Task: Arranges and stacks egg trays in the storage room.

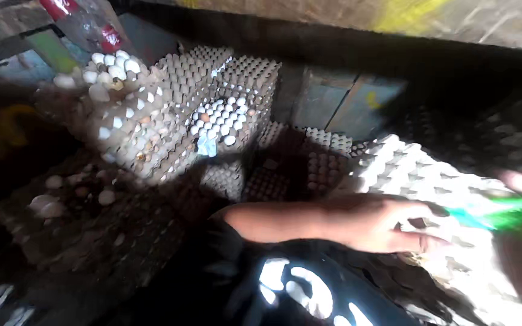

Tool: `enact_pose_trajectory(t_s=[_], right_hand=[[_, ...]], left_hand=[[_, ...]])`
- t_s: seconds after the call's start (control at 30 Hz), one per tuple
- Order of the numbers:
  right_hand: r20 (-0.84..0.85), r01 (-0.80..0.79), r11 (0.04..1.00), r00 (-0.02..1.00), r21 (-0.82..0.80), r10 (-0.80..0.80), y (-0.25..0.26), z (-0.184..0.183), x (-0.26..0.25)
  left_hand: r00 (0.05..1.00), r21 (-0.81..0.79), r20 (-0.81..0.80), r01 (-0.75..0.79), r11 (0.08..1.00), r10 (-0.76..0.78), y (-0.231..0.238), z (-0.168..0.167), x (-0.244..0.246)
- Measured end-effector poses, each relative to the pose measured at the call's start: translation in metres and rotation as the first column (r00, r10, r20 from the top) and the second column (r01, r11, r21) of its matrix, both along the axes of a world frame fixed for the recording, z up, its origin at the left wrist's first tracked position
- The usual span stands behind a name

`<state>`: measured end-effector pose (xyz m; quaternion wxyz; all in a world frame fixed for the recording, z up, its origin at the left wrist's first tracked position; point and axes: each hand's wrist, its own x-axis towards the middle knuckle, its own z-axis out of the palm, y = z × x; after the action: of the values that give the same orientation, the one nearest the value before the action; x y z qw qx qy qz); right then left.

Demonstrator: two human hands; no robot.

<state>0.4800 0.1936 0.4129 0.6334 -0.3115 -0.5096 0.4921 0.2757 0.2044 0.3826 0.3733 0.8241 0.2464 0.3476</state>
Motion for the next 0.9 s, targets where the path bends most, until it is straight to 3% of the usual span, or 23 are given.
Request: enact_pose_trajectory(t_s=[0.03, 0.13, 0.23, 0.3, 0.37, 0.43, 0.47, 0.5, 0.57, 0.63, 0.7, 0.8, 0.9], right_hand=[[0.055, -0.021, 1.0, 0.998, 0.021, 0.019, 0.004, 0.0, -0.013], [0.086, 0.028, 0.994, 0.996, 0.102, -0.037, 0.013, 0.014, -0.03], [-0.013, 0.355, 0.887, 0.93, 0.296, -0.368, 0.035, 0.041, 0.001], [-0.126, 0.61, 0.709, 0.783, 0.354, -0.61, 0.048, 0.073, 0.034], [-0.133, 0.737, 0.598, 0.658, 0.314, -0.741, 0.068, 0.112, 0.07], [-0.077, 0.767, 0.611, 0.633, 0.195, -0.77, 0.103, 0.157, 0.095], [-0.017, 0.739, 0.665, 0.67, 0.111, -0.742, 0.122, 0.179, 0.104], [0.082, 0.71, 0.703, 0.699, 0.028, -0.71, 0.141, 0.196, 0.112], [0.37, 0.727, 0.682, 0.657, -0.08, -0.657, 0.161, 0.212, 0.123], [0.59, 0.752, 0.659, 0.543, -0.024, -0.598, 0.161, 0.207, 0.121], [0.663, 0.712, 0.69, 0.456, 0.128, -0.594, 0.144, 0.185, 0.112], [0.633, 0.544, 0.811, 0.555, 0.213, -0.539, 0.085, 0.137, 0.095], [0.581, 0.535, 0.772, 0.525, 0.343, -0.622, 0.017, 0.082, 0.107]], left_hand=[[0.999, 0.043, 0.024, 0.035, 0.998, -0.036, -0.004, 0.001, 0.007], [0.985, 0.102, 0.166, -0.06, 0.993, 0.042, -0.006, -0.011, 0.008], [0.983, 0.056, 0.128, -0.139, 0.989, 0.131, -0.004, -0.032, -0.018], [0.983, 0.206, 0.009, -0.181, 0.962, 0.183, -0.001, -0.048, -0.033], [0.962, 0.405, -0.155, -0.144, 0.903, 0.223, 0.004, -0.056, -0.035], [0.901, 0.475, -0.365, -0.036, 0.879, 0.234, 0.011, -0.055, -0.022], [0.851, 0.457, -0.475, 0.022, 0.889, 0.223, 0.014, -0.055, -0.012], [0.79, 0.419, -0.575, 0.063, 0.906, 0.211, 0.018, -0.056, -0.001], [0.705, 0.337, -0.68, 0.057, 0.94, 0.201, 0.024, -0.061, 0.016], [0.675, 0.329, -0.706, 0.041, 0.943, 0.217, 0.03, -0.068, 0.022], [0.737, 0.386, -0.631, 0.026, 0.922, 0.243, 0.037, -0.073, 0.019], [0.891, 0.456, -0.361, -0.09, 0.885, 0.276, 0.049, -0.06, 0.003], [0.924, 0.493, -0.212, -0.181, 0.851, 0.319, 0.074, -0.037, -0.015]])
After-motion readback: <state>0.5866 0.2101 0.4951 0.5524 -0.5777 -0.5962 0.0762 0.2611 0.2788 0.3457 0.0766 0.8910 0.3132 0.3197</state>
